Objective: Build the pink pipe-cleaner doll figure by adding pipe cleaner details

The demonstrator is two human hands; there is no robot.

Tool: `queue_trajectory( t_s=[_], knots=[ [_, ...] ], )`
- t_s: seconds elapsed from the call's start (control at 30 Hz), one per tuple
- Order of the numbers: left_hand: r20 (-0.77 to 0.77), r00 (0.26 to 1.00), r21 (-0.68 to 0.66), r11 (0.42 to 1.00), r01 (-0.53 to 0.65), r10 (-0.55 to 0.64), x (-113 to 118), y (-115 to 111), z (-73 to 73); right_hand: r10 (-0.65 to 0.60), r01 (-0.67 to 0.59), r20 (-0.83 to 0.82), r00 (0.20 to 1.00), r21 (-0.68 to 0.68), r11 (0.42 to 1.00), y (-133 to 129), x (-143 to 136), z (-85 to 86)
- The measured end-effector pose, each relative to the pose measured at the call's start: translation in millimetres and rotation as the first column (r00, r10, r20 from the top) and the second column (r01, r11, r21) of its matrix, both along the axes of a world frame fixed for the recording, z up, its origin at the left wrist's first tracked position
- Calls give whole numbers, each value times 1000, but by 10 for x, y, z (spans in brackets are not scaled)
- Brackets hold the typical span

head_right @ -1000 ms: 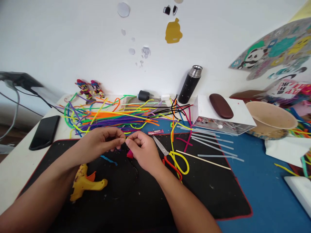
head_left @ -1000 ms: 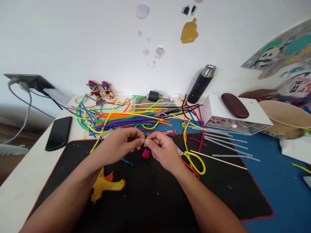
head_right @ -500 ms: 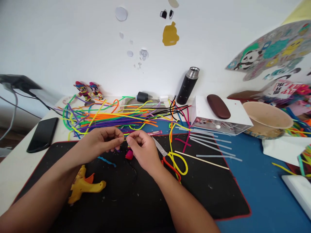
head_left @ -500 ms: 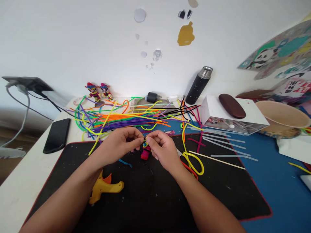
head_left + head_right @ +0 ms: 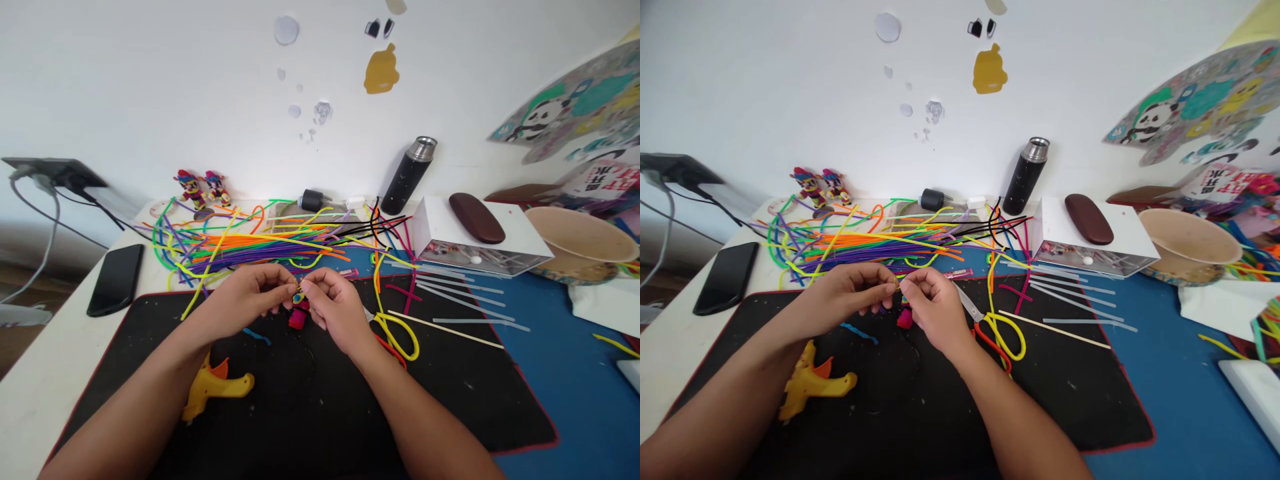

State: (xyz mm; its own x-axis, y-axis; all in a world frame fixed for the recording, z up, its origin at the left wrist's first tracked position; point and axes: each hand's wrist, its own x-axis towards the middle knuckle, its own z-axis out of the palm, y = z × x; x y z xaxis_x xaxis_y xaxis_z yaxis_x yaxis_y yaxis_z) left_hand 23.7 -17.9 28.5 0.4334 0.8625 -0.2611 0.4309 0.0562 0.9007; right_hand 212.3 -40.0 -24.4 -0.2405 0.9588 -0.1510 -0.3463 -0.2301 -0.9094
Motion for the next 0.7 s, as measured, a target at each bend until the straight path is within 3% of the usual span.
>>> queue_trajectory(
  t_s=[0.17,0.5,0.7],
  knots=[
    [2,999,-23,999,34,-34,5,-9,-7,16,-16,-27,1000,-9,1000,5,1,0],
    [70,995,-21,997,-69,70,-21,43,-15,53,-53,13,999,9,999,-12,-10,-11],
    [24,997,-4,998,-69,70,-41,44,-26,59,-59,31,998,8,998,-7,2,-10]
  ],
)
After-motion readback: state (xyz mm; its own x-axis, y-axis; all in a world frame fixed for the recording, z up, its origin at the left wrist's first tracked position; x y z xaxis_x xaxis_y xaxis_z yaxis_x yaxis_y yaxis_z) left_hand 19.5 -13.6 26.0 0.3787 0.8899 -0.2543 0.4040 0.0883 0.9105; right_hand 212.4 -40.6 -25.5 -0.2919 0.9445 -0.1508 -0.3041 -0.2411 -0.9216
